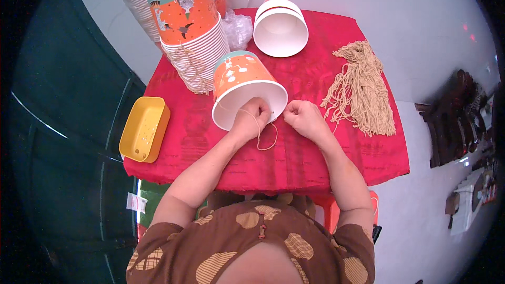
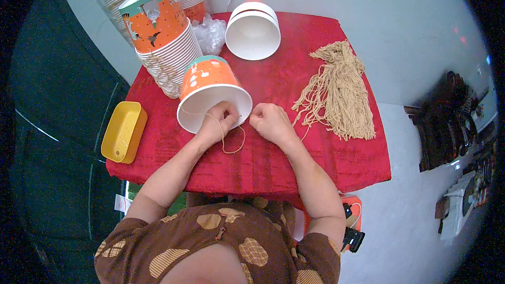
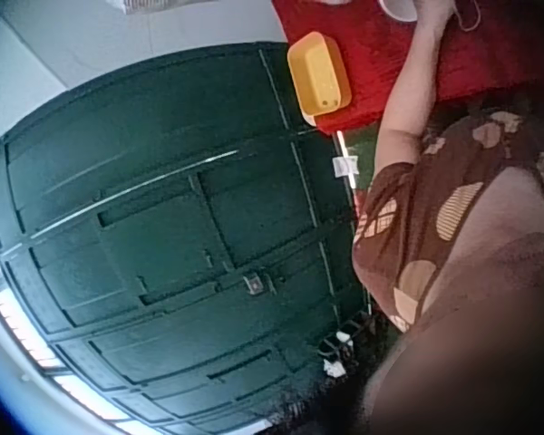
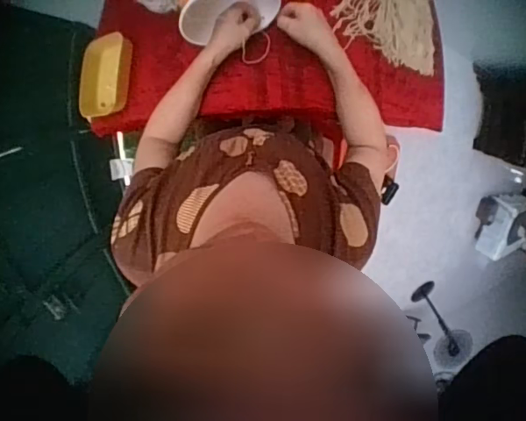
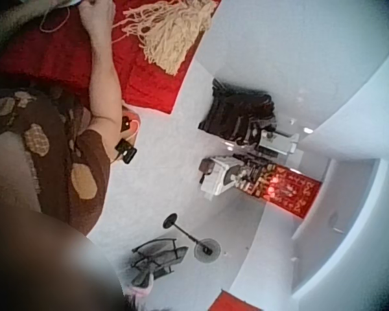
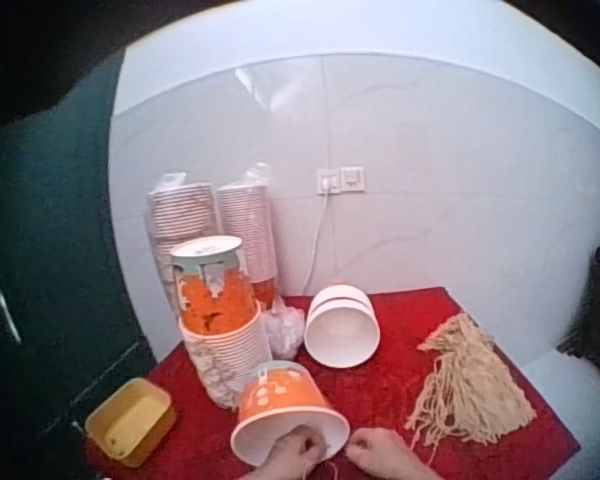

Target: Threading and tying strings onto paper bowls for handles or decoration.

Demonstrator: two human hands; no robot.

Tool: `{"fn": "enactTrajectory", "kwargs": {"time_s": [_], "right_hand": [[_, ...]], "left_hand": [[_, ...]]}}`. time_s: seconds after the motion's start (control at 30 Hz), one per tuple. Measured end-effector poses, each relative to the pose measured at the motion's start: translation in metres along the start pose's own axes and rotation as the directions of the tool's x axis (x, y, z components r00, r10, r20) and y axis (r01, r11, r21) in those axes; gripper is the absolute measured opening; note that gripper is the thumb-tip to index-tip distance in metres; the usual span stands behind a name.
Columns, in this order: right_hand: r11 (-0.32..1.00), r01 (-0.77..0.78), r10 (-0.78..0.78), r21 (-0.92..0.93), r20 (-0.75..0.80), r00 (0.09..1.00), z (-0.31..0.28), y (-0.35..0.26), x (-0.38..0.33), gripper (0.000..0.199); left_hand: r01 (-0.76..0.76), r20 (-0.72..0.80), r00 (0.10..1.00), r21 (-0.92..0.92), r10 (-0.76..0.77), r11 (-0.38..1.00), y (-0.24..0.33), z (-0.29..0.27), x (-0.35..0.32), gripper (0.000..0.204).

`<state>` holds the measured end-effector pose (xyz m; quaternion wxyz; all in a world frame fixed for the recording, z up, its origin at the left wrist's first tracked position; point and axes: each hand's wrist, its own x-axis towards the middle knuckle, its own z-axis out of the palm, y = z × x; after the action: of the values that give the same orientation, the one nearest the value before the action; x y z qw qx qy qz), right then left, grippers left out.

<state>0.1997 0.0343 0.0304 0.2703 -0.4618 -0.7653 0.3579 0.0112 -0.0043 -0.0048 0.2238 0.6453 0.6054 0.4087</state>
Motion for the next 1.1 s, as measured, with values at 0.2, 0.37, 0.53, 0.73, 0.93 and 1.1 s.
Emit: {"fn": "enactTrajectory", "kwargs": {"time_s": [0.2, 0.37, 0.53, 0.73, 0.93, 1.1], "right_hand": [[0.913, 0.097, -0.083, -0.395, 0.053, 0.995, 0.018, -0.015, -0.014, 0.036], [0.882, 0.109, -0.121, -0.459, 0.003, 0.993, 0.030, -0.004, -0.013, 0.023], [0.893, 0.152, -0.108, -0.423, 0.124, 0.986, 0.015, -0.010, -0.016, 0.011], [0.946, 0.170, -0.163, -0.275, 0.049, 0.985, -0.012, -0.025, -0.017, 0.022], [0.984, 0.065, -0.090, -0.166, -0.147, 0.985, 0.006, 0.006, 0.001, 0.034], [0.985, 0.075, -0.062, 0.155, -0.087, 0.994, 0.016, 0.004, 0.007, 0.025]], "left_hand": [[0.058, 0.019, 0.998, -0.077, -0.057, 0.995, 0.004, -0.004, 0.001, 0.014], [0.017, 0.013, 1.000, -0.120, -0.015, 0.993, -0.004, -0.001, 0.003, 0.014], [0.010, 0.009, 1.000, -0.022, -0.010, 1.000, 0.000, -0.002, 0.000, 0.014], [-0.067, -0.012, 0.997, 0.162, 0.070, 0.984, 0.004, 0.002, -0.003, 0.012], [-0.098, -0.003, 0.995, 0.202, 0.100, 0.975, 0.012, 0.004, -0.004, 0.012], [-0.110, 0.017, 0.994, 0.165, 0.109, 0.980, 0.013, 0.000, -0.005, 0.012]]}}
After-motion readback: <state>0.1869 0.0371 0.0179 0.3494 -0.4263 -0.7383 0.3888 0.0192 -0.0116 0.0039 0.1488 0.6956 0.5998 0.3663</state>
